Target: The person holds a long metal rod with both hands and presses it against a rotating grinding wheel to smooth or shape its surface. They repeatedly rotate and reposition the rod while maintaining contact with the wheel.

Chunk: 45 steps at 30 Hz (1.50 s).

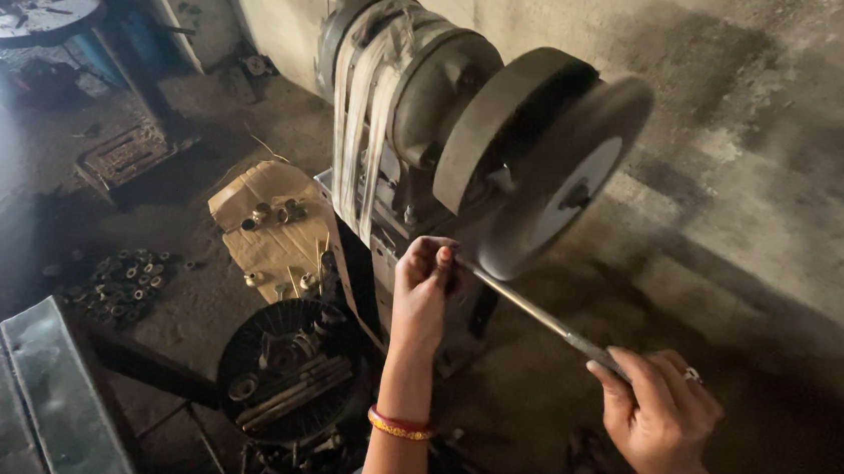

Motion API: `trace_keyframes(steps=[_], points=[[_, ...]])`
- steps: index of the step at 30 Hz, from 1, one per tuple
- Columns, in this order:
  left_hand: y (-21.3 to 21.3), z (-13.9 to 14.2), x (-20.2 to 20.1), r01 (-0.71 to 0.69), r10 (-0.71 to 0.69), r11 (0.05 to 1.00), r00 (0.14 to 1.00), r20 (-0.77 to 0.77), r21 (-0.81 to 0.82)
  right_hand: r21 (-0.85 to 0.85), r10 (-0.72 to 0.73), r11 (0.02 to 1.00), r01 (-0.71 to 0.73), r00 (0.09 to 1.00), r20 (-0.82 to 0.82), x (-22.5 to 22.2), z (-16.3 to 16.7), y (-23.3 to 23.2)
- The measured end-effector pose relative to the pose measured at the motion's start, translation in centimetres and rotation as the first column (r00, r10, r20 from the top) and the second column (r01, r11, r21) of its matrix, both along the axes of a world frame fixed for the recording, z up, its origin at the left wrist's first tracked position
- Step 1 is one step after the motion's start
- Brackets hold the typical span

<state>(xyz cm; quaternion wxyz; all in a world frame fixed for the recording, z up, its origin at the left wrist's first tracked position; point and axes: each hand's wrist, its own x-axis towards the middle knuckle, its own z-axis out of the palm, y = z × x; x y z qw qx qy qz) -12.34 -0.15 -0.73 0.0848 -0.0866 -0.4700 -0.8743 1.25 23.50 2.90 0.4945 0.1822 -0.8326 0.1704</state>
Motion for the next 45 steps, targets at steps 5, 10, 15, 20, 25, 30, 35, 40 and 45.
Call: trace_keyframes(steps=[5, 10, 15, 20, 25, 30, 35, 40, 45], points=[[0.2, -0.4, 0.0, 0.058, -0.057, 0.998, 0.998, 0.015, -0.022, 0.015, 0.011, 1.0, -0.011, 1.0, -0.021, -0.1, -0.7, 1.1], [0.4, -0.7, 0.1, 0.062, -0.062, 0.998, 0.998, -0.007, 0.028, 0.025, 0.003, 1.0, -0.003, 1.0, -0.01, -0.4, -1.2, 1.2], [-0.4, 0.0, -0.1, -0.028, 0.029, 0.999, 0.999, -0.032, 0.016, 0.014, 0.017, 1.0, -0.016, 1.0, -0.017, -1.0, -0.5, 0.0], [-1.3, 1.0, -0.2, -0.08, 0.08, 0.996, 0.997, -0.022, 0.037, -0.022, 0.055, 0.998, -0.055, 0.998, -0.016, -1.6, 0.4, -1.5], [-2.1, 1.3, -0.3, -0.124, 0.124, 0.992, 0.992, -0.011, -0.012, -0.025, 0.051, 0.998, -0.052, 0.998, -0.024, -2.1, 1.0, -2.5], [-3.0, 0.6, -1.5, -0.155, 0.154, 0.988, 0.987, -0.035, -0.008, -0.045, 0.096, 0.994, -0.097, 0.995, -0.031, -3.7, 0.6, -3.6], [-3.4, -0.5, -2.5, -0.207, 0.207, 0.978, 0.978, -0.002, -0.016, -0.049, 0.04, 0.998, -0.04, 0.999, 0.012, -4.8, 0.1, -4.1], [-3.7, -1.5, -3.2, -0.239, 0.239, 0.971, 0.971, 0.019, -0.023, -0.059, 0.048, 0.997, -0.045, 0.997, 0.058, -5.8, -0.3, -4.3], [-4.3, -2.3, -3.8, -0.249, 0.248, 0.968, 0.968, 0.043, 0.016, -0.072, 0.08, 0.995, -0.073, 0.991, 0.11, -6.5, -0.5, -4.6]])
